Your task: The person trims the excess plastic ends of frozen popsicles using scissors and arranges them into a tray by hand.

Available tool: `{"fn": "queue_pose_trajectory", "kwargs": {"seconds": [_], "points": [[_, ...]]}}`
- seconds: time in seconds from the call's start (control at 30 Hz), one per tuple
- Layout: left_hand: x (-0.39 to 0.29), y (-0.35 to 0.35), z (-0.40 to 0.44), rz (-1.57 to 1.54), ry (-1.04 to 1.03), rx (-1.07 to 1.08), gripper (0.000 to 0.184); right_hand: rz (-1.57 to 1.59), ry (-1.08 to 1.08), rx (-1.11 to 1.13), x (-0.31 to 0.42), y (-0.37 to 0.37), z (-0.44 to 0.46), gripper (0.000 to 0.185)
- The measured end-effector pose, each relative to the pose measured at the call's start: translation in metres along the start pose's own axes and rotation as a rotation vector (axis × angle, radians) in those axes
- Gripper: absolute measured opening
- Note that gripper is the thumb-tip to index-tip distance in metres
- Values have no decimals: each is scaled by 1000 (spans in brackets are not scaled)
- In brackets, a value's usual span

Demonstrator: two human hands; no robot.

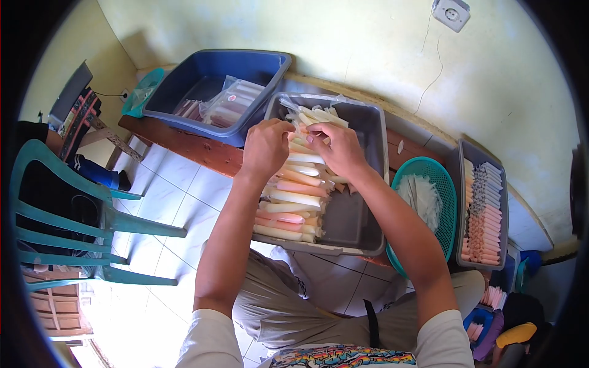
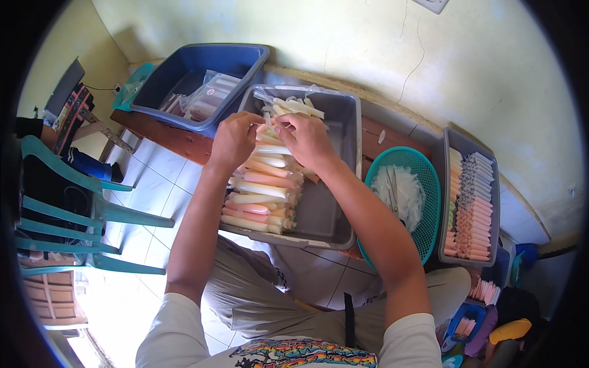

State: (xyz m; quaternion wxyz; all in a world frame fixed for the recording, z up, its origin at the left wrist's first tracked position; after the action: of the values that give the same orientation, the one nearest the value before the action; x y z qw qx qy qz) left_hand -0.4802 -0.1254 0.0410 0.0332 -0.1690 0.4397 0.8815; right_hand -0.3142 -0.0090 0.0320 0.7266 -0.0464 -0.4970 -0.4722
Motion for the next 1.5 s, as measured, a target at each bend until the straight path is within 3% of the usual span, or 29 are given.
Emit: {"fn": "queue_pose_trajectory", "kwargs": {"seconds": [0.17, 0.23, 0.63, 0.73, 0.87, 1.17, 1.27, 1.5], "points": [[17, -12, 9, 57, -34, 31, 14, -90, -63, 89, -23, -15, 23, 26], [23, -15, 10, 88, -17, 67, 13, -142, -285, 213, -16, -16, 30, 28], [23, -14, 7, 102, 90, 346, 16, -148, -284, 216, -33, -25, 35, 31], [22, -16, 4, 114, 79, 276, 16, -93, -362, 215, -30, -22, 33, 31], [20, -14, 5, 25, 156, 342, 19, -129, -375, 229, -28, -20, 33, 31], [18, -16, 4, 154, 201, 337, 21, -289, -319, 253, -24, -25, 36, 30], [13, -11, 4, 186, 194, 331, 20, -298, -404, 260, -23, -25, 35, 30], [8, -8, 3, 205, 183, 320, 18, -193, -385, 147, -27, -16, 27, 26]]}}
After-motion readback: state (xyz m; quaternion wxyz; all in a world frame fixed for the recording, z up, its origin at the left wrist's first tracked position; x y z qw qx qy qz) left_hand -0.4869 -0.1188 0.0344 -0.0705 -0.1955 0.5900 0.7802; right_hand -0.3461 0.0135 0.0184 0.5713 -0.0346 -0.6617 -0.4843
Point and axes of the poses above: each hand's wrist, its own z-axis towards the middle knuckle, its own y-axis out of the back of the hand, x = y × z, the point moved 2 cm from there along z, towards the middle knuckle, and after that the axes turned 8 degrees about z, right-handed, at the moved point
